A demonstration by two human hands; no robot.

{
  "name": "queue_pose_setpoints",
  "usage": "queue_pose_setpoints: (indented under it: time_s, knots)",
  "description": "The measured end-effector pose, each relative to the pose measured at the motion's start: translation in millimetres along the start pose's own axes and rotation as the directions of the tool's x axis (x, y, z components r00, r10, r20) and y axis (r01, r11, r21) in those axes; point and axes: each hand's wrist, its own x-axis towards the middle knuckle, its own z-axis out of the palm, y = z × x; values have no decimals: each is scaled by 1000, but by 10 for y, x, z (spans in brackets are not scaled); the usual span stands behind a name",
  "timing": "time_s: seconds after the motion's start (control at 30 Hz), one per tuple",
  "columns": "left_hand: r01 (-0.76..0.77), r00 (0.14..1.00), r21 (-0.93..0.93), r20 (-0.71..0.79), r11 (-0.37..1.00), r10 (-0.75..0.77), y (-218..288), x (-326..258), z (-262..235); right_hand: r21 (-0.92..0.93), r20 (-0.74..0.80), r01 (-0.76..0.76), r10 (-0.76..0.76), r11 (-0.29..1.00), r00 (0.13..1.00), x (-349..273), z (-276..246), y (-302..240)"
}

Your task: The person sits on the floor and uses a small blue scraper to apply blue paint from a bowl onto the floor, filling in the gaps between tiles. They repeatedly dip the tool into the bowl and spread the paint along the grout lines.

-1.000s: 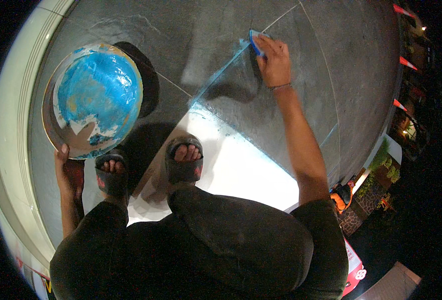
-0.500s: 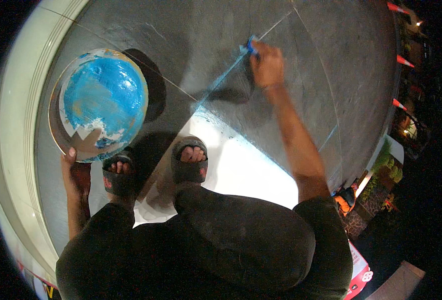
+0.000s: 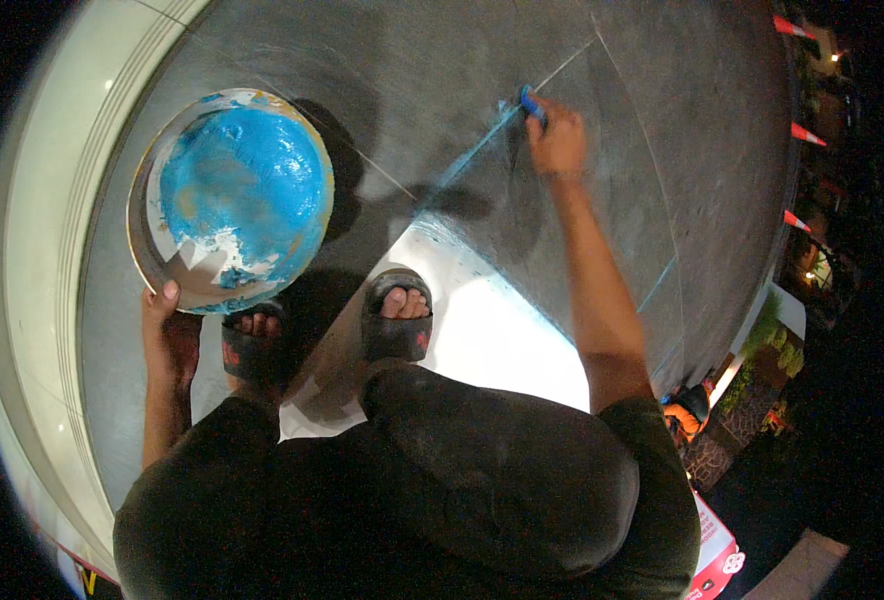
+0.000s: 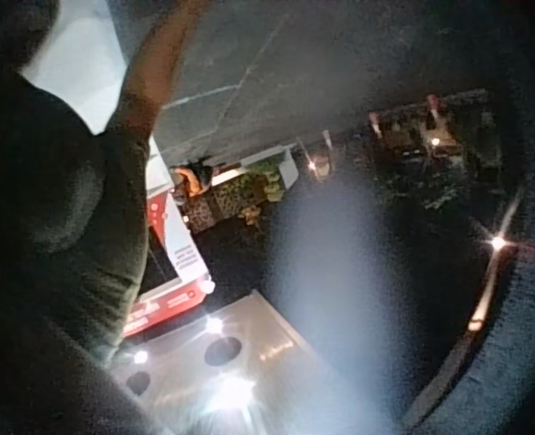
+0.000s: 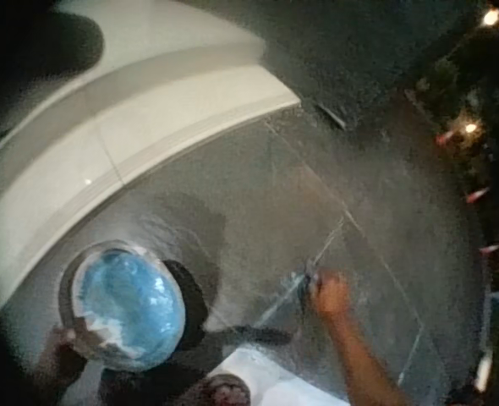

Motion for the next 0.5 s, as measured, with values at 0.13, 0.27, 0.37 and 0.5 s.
queue_pose_setpoints:
  time_s: [0.13,0.27,0.37,0.5]
  knots:
    - [31,997,-6,-70,999,-31,-104,-15,-80,123,169,-4,-17,992,985,-474,-97,-474]
    - [56,998,25,38,998,-57,-49,20,-35,386,296,-141,22,911,955,-743,-487,-786]
    - [-23,1000,-3,0,1000,23,86,-110,76,577,210,-208,102,790,972,-769,-610,-1150]
    - [-104,991,-18,78,994,105,257,-104,238,711,148,-158,74,685,986,-417,-1013,-1980]
